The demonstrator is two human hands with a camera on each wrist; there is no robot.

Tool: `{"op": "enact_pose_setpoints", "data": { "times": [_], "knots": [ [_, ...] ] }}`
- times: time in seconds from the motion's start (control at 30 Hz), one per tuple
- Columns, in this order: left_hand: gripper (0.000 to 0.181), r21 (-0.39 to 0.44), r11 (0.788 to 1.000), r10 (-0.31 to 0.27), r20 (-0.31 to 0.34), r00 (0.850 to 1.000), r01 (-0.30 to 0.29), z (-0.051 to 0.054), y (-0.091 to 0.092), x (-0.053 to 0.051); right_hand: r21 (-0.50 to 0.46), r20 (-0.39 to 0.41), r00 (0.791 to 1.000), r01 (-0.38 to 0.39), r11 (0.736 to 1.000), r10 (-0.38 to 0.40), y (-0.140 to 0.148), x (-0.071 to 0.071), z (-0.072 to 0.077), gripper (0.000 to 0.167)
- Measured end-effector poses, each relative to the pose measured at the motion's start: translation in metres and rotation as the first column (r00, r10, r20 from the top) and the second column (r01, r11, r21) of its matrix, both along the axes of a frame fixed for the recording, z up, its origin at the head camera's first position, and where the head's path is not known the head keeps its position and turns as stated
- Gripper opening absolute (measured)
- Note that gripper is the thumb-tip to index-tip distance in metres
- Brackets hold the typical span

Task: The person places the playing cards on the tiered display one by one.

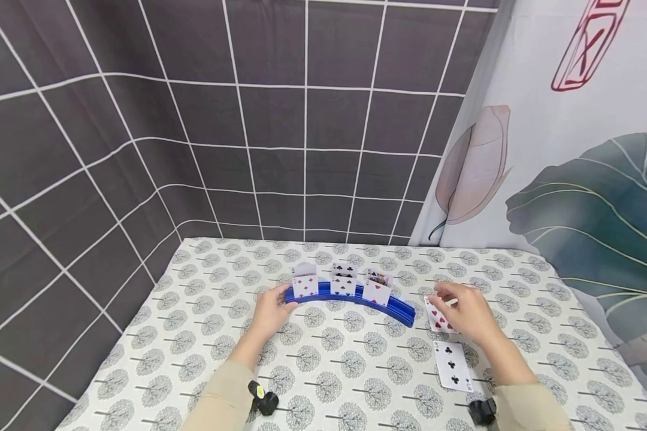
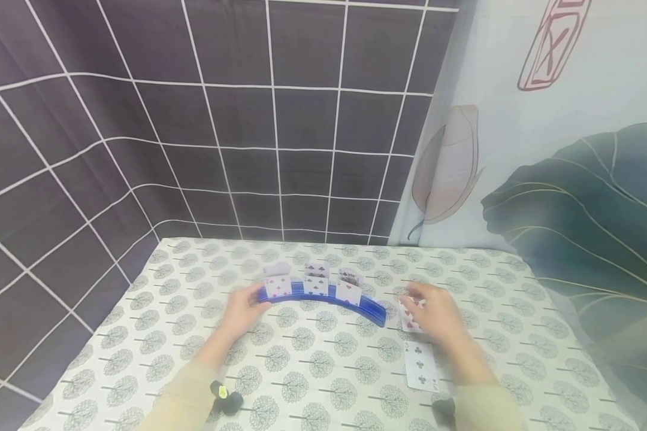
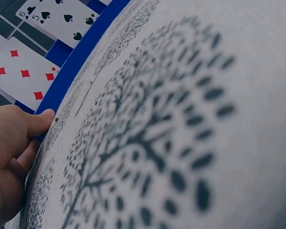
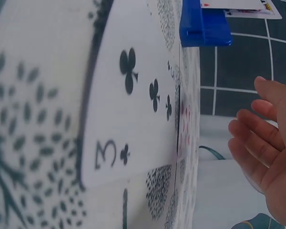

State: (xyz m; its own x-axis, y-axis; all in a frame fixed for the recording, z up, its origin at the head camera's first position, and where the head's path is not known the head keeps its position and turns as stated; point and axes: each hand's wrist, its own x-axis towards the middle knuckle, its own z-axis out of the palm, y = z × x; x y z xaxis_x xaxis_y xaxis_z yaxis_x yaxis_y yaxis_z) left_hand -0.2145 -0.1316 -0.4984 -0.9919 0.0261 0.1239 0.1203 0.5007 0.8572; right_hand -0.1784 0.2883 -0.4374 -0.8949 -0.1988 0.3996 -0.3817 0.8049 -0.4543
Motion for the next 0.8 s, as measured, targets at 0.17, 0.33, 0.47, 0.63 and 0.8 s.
{"op": "enact_pose_setpoints", "data": {
  "times": [0.17, 0.33, 0.47, 0.63, 0.8],
  "knots": [
    [0.055, 0.002, 1.000, -0.008, -0.006, 1.000, 0.008, -0.001, -0.001, 0.000, 0.016, 0.020, 1.000, -0.010, 1.000, 0.009, 0.005, -0.001, -0.002, 0.030],
    [0.055, 0.010, 1.000, -0.012, -0.007, 1.000, 0.012, 0.000, -0.001, 0.000, 0.045, 0.059, 0.998, -0.003, 0.999, 0.001, 0.010, -0.002, -0.005, 0.035],
    [0.056, 0.013, 1.000, -0.012, -0.005, 1.000, 0.012, -0.001, -0.001, 0.000, 0.067, 0.117, 0.993, 0.007, 0.998, -0.014, 0.013, -0.001, -0.006, 0.042],
    [0.056, 0.006, 1.000, -0.008, -0.005, 1.000, 0.008, -0.002, -0.001, -0.001, 0.090, 0.170, 0.985, -0.003, 0.996, -0.012, 0.017, -0.001, -0.009, 0.054],
    [0.055, 0.001, 1.000, -0.011, -0.017, 1.000, 0.011, -0.001, -0.001, 0.000, 0.117, 0.191, 0.981, -0.007, 0.993, -0.015, 0.021, -0.003, -0.014, 0.062]
  ]
}}
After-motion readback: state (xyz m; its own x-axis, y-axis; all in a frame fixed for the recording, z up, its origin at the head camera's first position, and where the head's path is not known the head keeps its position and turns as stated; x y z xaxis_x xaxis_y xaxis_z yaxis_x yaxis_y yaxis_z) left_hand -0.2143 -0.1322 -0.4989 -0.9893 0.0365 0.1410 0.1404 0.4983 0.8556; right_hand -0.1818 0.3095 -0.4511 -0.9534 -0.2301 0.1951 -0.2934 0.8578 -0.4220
